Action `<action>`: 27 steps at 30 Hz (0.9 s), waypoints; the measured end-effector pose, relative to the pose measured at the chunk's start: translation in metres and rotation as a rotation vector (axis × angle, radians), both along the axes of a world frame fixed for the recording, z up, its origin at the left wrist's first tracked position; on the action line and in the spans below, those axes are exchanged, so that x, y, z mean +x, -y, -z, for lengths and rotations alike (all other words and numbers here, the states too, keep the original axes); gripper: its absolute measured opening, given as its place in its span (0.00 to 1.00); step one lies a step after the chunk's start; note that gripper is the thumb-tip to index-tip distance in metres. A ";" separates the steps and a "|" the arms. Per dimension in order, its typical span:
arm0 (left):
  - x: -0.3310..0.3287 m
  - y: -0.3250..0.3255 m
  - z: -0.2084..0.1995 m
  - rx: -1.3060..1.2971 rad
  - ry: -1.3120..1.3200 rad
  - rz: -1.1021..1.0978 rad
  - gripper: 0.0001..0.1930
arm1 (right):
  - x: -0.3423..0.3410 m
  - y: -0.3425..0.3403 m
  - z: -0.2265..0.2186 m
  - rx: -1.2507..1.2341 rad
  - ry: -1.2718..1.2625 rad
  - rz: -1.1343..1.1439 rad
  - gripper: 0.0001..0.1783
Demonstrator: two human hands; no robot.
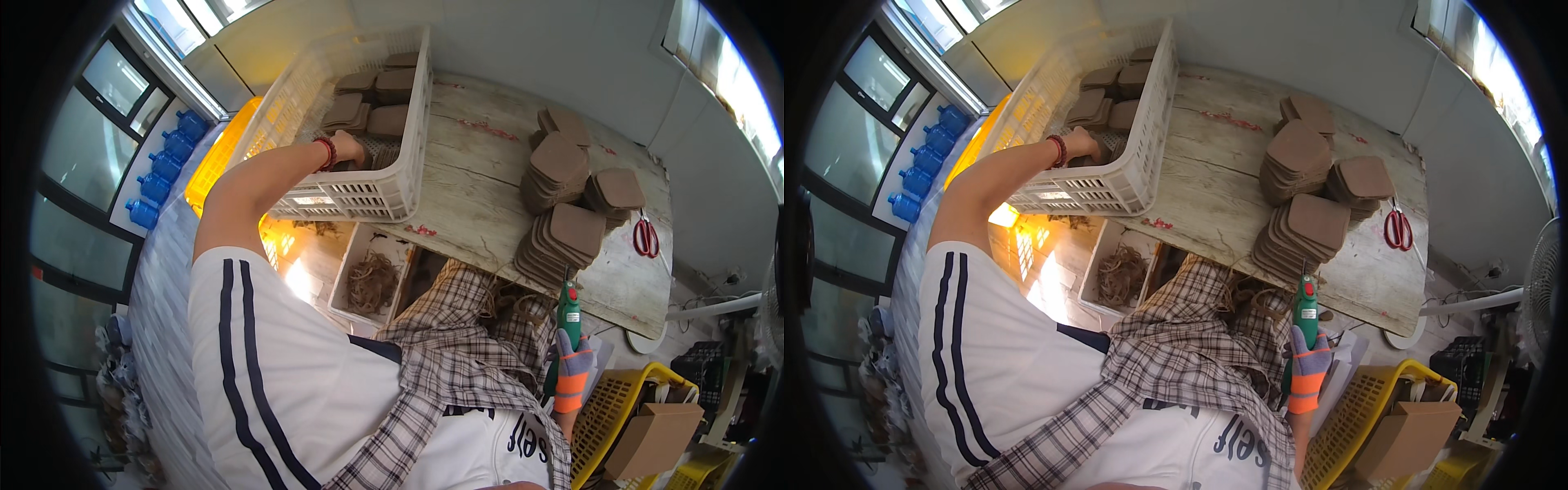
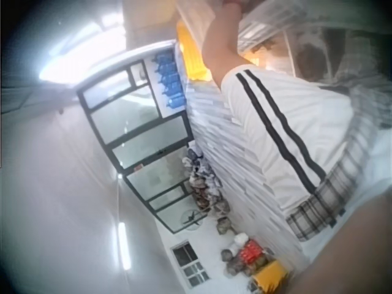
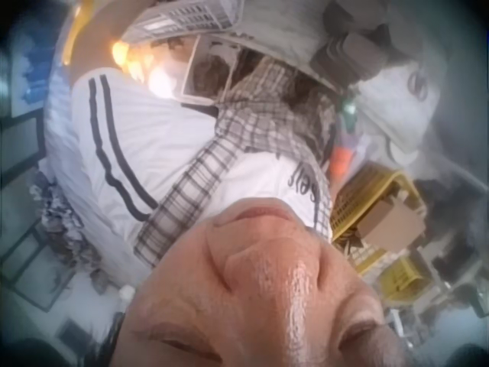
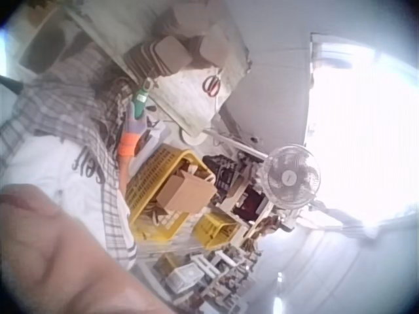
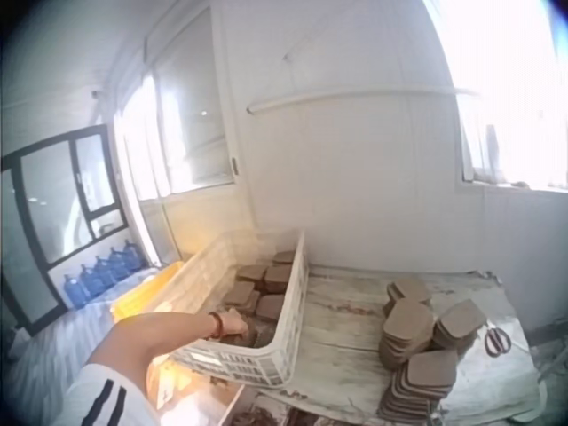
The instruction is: The person uses a rotary tool to smooth and round the edges of stacked brown cardboard pieces. They handle the pieces one at a time, rotating them to trim all sides, and place the finished pieces into a white plastic basket.
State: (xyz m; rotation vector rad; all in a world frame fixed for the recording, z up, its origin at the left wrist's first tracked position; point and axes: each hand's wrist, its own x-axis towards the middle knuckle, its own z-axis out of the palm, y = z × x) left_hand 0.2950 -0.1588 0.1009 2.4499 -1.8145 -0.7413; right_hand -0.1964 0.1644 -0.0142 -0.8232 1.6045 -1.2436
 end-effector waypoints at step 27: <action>0.009 0.006 0.007 0.258 -0.289 -0.070 0.40 | 0.002 -0.004 0.026 0.039 -0.126 -0.025 0.16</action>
